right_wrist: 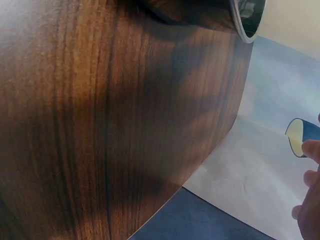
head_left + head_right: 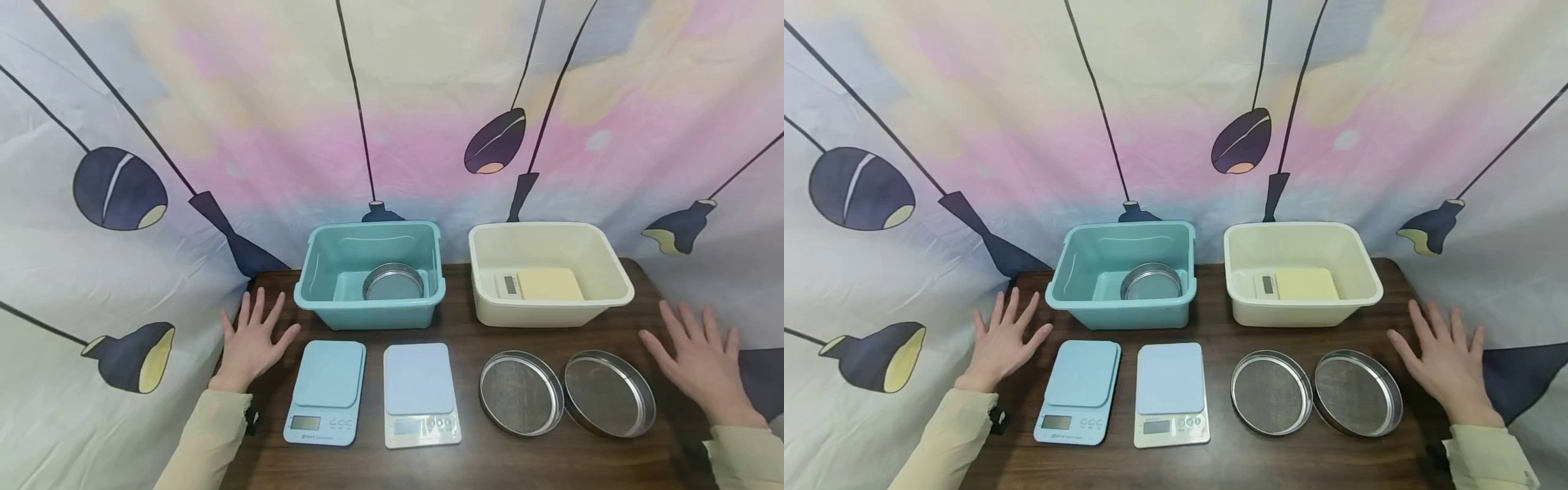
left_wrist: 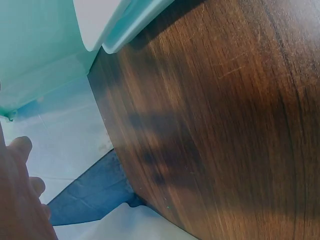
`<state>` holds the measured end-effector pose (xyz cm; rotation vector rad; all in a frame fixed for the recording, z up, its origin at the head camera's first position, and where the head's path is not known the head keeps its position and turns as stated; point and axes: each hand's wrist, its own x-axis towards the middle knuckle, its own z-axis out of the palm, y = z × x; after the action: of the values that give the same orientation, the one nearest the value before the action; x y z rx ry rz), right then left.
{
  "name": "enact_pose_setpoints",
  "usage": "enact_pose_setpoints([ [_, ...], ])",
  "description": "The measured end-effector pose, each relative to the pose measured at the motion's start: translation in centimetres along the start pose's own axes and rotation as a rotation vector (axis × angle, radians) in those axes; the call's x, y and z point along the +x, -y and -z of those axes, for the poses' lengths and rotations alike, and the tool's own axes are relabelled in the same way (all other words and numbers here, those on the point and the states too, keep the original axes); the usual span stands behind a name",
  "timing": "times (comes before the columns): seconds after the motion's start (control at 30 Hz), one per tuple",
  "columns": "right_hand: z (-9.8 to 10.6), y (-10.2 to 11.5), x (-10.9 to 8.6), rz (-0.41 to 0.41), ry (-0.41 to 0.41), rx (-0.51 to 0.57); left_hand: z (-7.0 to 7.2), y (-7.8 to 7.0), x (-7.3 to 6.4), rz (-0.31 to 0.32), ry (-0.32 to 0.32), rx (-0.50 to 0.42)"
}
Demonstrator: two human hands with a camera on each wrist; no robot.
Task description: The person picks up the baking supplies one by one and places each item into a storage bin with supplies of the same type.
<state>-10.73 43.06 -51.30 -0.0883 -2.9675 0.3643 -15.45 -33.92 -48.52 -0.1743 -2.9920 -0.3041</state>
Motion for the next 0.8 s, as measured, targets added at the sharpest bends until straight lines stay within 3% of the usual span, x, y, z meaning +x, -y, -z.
enact_pose_setpoints([
  [0.3, -0.1, -0.2, -0.4, 0.033, 0.002, 0.071, 0.3, -0.1, -0.1, 0.022, 0.004, -0.011],
  [0.43, -0.1, -0.3, -0.8, 0.076, -0.009, 0.154, 0.7, -0.7, 0.1, 0.028, -0.023, -0.081],
  [0.57, 0.5, -0.2, -1.1, 0.116, -0.002, 0.186, 1.5, -1.7, 0.5, 0.043, -0.055, -0.213],
  [0.67, 1.1, 0.0, -1.0, 0.126, 0.054, 0.183, 2.2, -2.4, 0.9, 0.049, -0.056, -0.341],
  [0.8, 1.8, 0.1, -0.8, 0.093, 0.234, 0.180, 2.9, -3.1, 1.5, 0.068, -0.039, -0.477],
])
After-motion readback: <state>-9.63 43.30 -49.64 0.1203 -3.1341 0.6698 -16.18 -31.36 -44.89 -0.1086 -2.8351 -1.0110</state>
